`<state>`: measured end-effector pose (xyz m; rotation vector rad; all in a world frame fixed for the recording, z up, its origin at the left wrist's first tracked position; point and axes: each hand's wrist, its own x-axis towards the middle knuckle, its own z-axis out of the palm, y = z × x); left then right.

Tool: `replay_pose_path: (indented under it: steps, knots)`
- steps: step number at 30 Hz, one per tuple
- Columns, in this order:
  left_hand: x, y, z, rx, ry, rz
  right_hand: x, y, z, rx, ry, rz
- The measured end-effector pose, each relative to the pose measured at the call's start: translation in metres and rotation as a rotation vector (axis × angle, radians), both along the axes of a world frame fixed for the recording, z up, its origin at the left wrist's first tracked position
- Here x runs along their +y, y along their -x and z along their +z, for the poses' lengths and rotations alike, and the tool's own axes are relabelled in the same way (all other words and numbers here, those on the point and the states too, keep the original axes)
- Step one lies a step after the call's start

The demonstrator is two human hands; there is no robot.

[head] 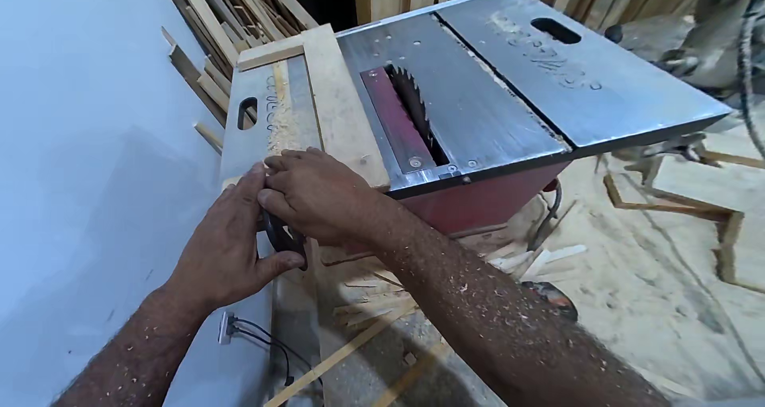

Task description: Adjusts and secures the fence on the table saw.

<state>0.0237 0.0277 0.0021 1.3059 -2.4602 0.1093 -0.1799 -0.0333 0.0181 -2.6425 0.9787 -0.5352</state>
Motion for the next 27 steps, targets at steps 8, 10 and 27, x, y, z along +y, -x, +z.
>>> replay_pose_path:
  steps: [8,10,27]
  knots:
    - [-0.002,0.001,-0.015,0.122,0.106,0.019,0.005,-0.004,-0.003,0.030,0.050,-0.130]
    - [-0.003,0.002,-0.013,0.136,0.111,0.016,0.012,0.000,-0.011,-0.139,0.215,-0.192]
    - [-0.015,-0.002,-0.019,0.158,0.125,-0.048,0.036,-0.068,-0.188,-1.745,-1.704,-0.517]
